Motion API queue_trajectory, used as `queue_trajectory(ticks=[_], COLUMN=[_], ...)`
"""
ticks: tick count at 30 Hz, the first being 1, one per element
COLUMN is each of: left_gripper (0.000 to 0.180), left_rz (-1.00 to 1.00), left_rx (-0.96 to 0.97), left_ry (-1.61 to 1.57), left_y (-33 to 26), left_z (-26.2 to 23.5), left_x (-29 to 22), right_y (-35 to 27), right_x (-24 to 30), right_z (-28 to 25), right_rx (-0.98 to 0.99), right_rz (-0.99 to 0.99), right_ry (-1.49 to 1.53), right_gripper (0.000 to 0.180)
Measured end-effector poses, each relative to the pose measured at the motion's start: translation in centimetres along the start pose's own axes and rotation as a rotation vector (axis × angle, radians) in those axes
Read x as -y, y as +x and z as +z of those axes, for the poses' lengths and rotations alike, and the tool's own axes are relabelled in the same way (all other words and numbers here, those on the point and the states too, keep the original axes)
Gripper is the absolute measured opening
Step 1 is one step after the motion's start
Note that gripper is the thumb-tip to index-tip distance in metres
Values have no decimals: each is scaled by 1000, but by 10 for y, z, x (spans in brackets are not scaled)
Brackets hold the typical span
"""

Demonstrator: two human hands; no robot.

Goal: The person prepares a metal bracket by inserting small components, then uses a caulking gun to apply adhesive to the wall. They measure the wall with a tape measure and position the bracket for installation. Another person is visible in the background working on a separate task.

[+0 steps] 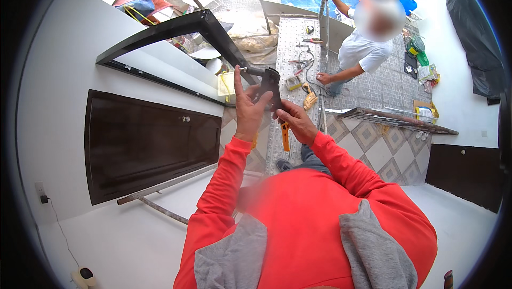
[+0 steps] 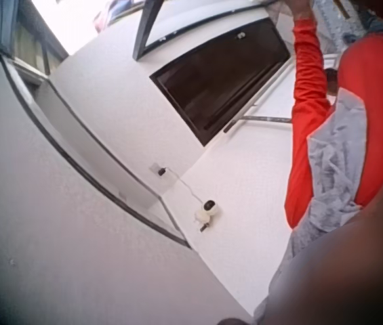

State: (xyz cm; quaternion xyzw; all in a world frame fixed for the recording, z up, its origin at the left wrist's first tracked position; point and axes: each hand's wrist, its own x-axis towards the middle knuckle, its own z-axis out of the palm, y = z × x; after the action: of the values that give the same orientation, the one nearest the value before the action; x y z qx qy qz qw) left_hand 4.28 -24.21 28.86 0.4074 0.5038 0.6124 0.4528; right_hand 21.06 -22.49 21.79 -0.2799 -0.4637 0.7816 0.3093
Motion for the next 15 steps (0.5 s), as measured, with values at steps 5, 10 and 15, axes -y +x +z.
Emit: queue_trajectory(ticks=[5,10,15], left_gripper=[109,111,107], left_rz=[-144,-42,60], left_rx=[35,59,44], left_ry=[-92,119,59], left_y=[-11,-7,-10], left_z=[9,24,36], left_x=[-9,-7,-15], right_y=[-5,-4,-7], right_x=[12,12,5], right_z=[2,-5,-13], right_rx=[155,275,183], right_rz=[125,210,143], right_ry=[181,310,510], right_gripper=[49,50,57])
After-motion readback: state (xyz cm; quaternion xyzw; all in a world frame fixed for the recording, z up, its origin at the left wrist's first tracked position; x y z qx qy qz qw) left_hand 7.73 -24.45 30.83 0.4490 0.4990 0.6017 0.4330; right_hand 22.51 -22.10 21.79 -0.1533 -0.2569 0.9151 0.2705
